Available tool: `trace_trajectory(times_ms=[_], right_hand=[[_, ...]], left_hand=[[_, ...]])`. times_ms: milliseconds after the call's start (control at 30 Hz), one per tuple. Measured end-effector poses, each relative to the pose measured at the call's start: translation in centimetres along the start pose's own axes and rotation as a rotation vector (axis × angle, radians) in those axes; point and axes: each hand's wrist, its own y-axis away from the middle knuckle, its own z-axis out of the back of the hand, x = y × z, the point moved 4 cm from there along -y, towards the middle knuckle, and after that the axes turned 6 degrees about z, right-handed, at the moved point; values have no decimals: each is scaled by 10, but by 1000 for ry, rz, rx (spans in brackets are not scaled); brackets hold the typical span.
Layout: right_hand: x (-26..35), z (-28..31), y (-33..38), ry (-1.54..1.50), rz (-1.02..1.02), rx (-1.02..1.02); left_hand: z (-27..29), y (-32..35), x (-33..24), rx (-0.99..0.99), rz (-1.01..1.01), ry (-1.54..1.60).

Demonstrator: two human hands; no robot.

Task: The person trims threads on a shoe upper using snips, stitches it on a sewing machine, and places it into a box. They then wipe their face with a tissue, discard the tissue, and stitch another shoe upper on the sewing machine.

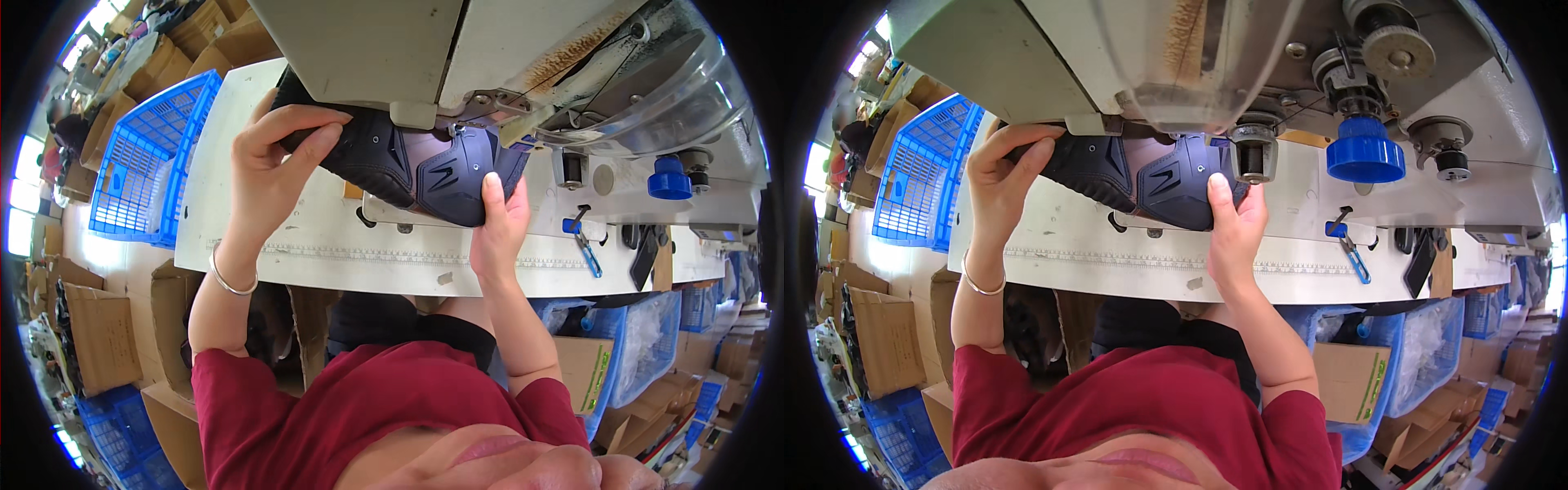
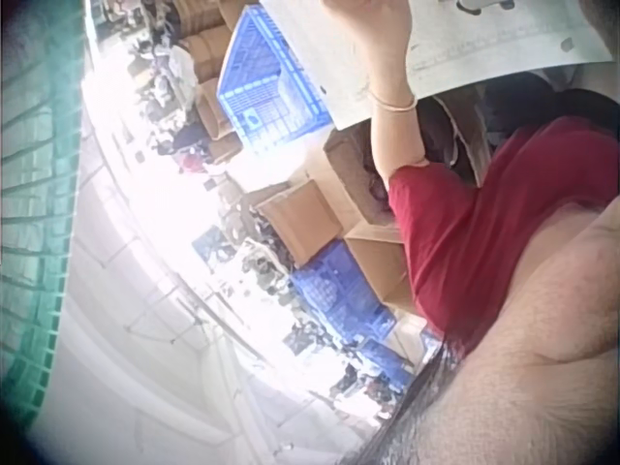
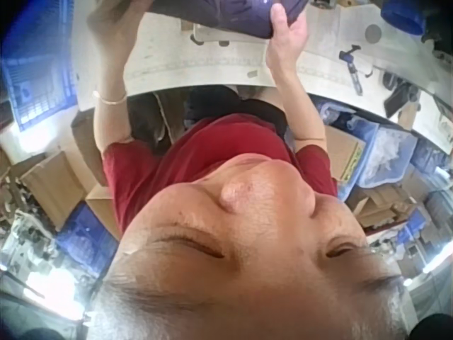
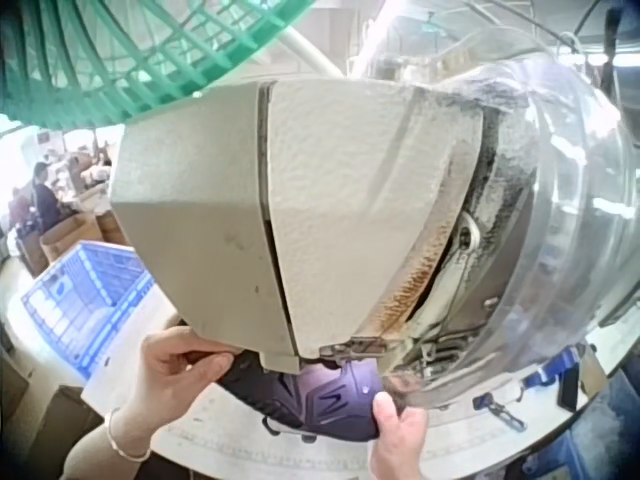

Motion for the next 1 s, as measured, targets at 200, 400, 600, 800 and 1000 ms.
trace_trajectory(times_ms=[200, 400, 600, 800, 1000], right_hand=[[-9, 8, 10, -2, -102, 61], [-11, 6, 13, -27, -37, 64], [-6, -9, 11, 39, 23, -19], [-12, -3, 10, 40, 67, -2], [-11, -2, 4, 30, 69, -11]], left_hand=[[-6, -1, -2, -26, -37, 55], [-7, -2, 0, -24, -4, 108], [-4, -6, 0, -6, -44, 53], [-5, -8, 2, -5, -39, 86], [-5, -7, -1, -31, -58, 0]])
